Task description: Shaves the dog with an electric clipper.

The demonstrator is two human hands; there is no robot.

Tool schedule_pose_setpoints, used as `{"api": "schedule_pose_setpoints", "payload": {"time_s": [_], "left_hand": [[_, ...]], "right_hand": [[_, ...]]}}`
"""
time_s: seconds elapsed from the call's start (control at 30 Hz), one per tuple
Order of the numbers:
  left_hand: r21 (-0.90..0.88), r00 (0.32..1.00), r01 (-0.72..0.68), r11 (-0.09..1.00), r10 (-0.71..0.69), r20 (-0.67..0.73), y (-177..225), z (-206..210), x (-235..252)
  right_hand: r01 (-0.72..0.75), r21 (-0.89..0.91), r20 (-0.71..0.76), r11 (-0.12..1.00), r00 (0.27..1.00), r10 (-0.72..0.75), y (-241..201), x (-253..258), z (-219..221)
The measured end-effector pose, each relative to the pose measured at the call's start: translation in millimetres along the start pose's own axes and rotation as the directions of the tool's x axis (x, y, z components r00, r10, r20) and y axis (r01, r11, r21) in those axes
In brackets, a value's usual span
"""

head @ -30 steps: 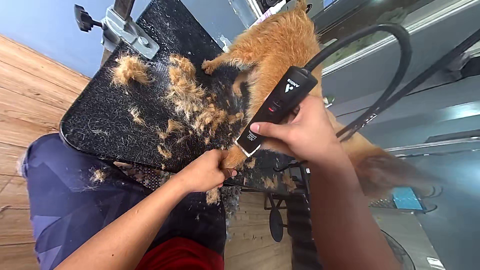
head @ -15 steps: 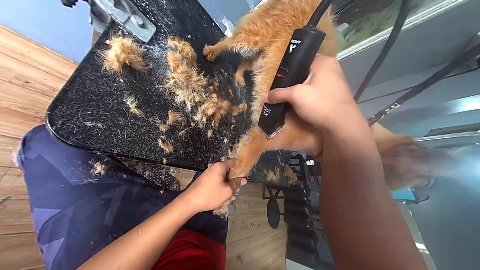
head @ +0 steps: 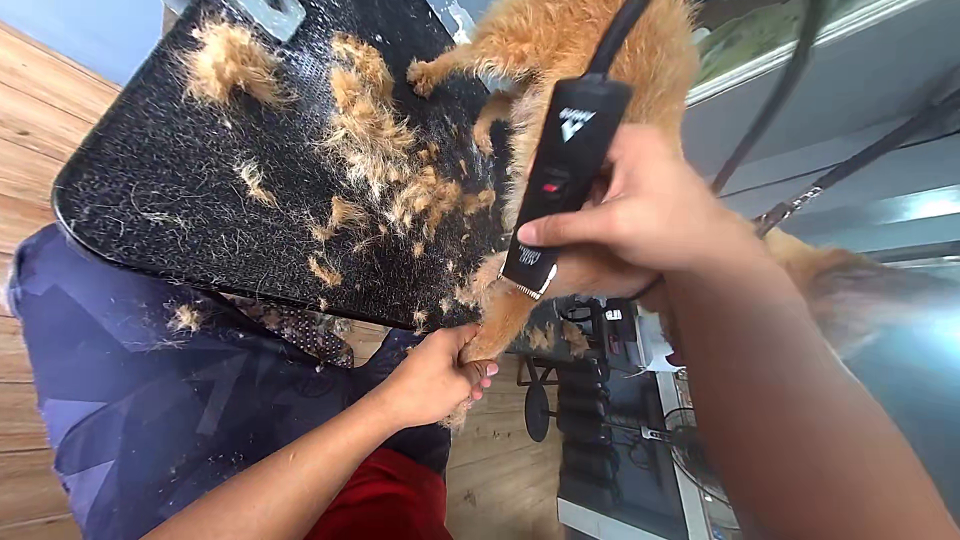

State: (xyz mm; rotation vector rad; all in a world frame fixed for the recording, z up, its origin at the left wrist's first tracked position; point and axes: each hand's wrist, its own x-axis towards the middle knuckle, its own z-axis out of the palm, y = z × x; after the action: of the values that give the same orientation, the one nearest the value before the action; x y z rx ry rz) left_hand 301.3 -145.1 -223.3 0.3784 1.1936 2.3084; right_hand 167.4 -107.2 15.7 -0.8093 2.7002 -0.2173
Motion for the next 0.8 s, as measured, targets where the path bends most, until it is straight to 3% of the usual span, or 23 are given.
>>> {"api": "schedule_pose_setpoints", "payload": {"time_s": [0.13, 0.23, 0.37, 0.53, 0.67, 0.8], "left_hand": [[0.002, 0.999, -0.031, 1.0, 0.031, -0.02, 1, 1, -2], [0.017, 0.999, -0.022, 1.0, 0.022, -0.023, 2, 0, -1], [0.007, 1.0, -0.011, 1.0, 0.011, -0.02, -2, 0, -1], [-0.025, 0.999, -0.031, 0.999, 0.03, -0.032, 0, -3, -4], [-0.059, 0.999, -0.045, 0.997, 0.044, -0.017, -2, -5, -4], [-0.127, 0.998, -0.07, 0.989, 0.068, -0.019, -7, -7, -6]], "right_hand": [[-0.082, -0.079, -0.205, 0.993, 0.977, 0.065, -1, -3, -18], [-0.11, -0.083, -0.157, 0.99, 0.983, 0.096, 1, -6, -5], [0.01, 0.074, 0.008, 0.997, 1.0, -0.011, 5, -10, 5], [0.096, 0.021, -0.185, 0.995, 0.979, -0.091, 11, -15, -6], [0.109, 0.065, -0.089, 0.992, 0.991, -0.103, 9, -21, 22], [0.13, 0.233, 0.078, 0.964, 0.985, -0.152, 11, -32, 37]]}}
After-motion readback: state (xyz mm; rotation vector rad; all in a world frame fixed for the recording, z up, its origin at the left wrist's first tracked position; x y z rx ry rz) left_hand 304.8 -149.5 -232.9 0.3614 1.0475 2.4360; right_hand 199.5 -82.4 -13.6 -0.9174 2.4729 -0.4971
